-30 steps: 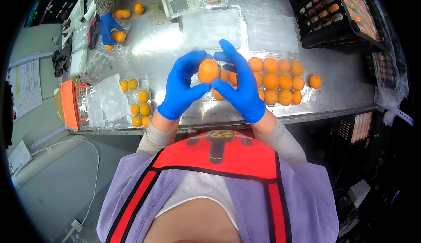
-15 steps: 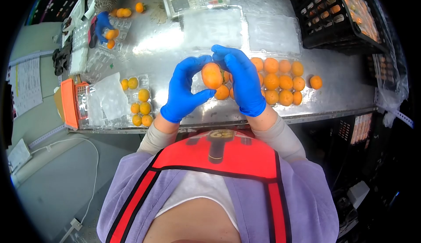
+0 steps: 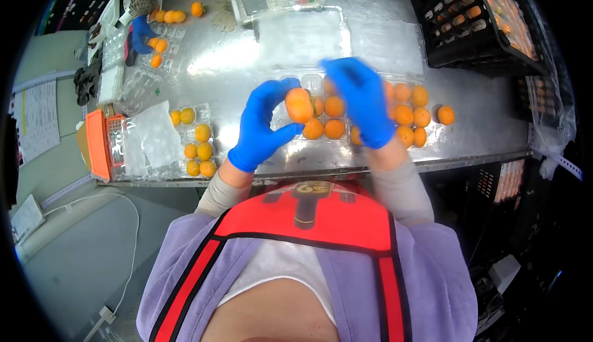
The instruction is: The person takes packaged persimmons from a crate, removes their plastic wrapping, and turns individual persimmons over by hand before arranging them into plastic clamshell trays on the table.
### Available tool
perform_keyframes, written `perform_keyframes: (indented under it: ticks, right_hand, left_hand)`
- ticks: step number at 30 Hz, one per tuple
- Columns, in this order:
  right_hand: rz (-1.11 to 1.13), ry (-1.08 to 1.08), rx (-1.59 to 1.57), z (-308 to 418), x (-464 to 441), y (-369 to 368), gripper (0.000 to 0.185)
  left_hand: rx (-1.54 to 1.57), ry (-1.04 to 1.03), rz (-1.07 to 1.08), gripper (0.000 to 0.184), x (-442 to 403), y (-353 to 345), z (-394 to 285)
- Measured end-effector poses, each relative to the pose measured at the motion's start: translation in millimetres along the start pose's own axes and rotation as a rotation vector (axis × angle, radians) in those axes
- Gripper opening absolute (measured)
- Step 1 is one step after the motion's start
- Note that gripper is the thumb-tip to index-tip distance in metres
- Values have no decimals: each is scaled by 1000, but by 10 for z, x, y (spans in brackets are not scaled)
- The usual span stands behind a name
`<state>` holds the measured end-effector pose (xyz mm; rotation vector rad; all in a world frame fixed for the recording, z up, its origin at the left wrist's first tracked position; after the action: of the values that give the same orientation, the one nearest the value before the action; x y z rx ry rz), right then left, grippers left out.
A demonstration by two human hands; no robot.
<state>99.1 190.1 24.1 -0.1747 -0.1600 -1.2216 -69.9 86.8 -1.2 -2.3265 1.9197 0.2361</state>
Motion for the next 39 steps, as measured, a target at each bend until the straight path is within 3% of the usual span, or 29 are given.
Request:
perform_keyframes:
  ticks: [1, 2, 3, 6, 8, 11, 16, 19, 21, 23, 25, 27, 29, 31, 35, 37, 38, 39]
  right_hand:
    - [-148, 79, 74, -32, -44, 250, 21]
    - [-210, 358, 94, -250, -164, 658, 23]
    - [-391, 356, 156, -303, -197, 1002, 25]
    - [-609, 318, 411, -707, -103, 2204, 42]
    - [-552, 284, 858, -1004, 54, 2700, 53]
    - [-381, 237, 1064, -1348, 231, 2913, 59]
    - [-395, 286, 1160, -1392, 295, 2752, 53]
    - [-521, 288, 1040, -1548, 256, 2809, 48]
    - [-607, 135, 857, -1609, 222, 2842, 45]
    - [-645, 197, 739, -1564, 198, 2808, 46]
    - [-676, 257, 621, -1383, 174, 2605, 47]
    - [-642, 375, 379, -1049, 135, 2126, 51]
    - [-499, 258, 186, -855, 91, 1525, 58]
    - [-321, 362, 238, -810, 7, 1056, 61]
    - [-96, 325, 128, -706, -39, 369, 61]
    - [-32, 351, 100, -704, -89, 152, 60]
    - [-21, 344, 135, -694, -107, 58, 60]
    - [-10, 338, 170, -688, -127, -15, 60]
  left_hand:
    - [20, 16, 20, 66, 1, 39, 25]
    - [20, 15, 14, 66, 4, 96, 75]
    - [-41, 14, -11, 65, 4, 173, 147]
    - [-287, 72, -112, 62, 13, 429, 283]
    - [-365, 94, -141, 61, 9, 590, 464]
    - [-593, 115, -158, 58, -22, 753, 673]
    - [-795, 122, -120, 54, -74, 734, 797]
    - [-792, 142, -108, 53, -96, 704, 783]
    - [-749, 127, -103, 53, -104, 660, 726]
    - [-706, 115, -101, 52, -103, 604, 649]
    - [-790, -61, -22, 51, -91, 518, 547]
    - [-753, -96, -25, 47, -83, 452, 485]
    - [-743, -22, 7, 44, -59, 377, 487]
    - [-699, -20, 0, 40, -61, 297, 530]
    - [-716, -73, 95, 42, -22, 213, 641]
    - [-614, 143, 111, 44, -4, 219, 632]
    - [-614, 146, 107, 44, 16, 234, 625]
    - [-625, 10, 46, 46, 39, 263, 583]
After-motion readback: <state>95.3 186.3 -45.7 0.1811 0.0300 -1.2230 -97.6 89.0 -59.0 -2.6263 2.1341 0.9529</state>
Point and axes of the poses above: each hand's wrist, its own x-axis away from the middle knuckle, its own y-axis out of the back of the hand, z = x × y, the point moved 2 cm from there along -x, towards the middle knuckle, and after that the axes turned 4 degrees about -z, right-handed, at the moved point
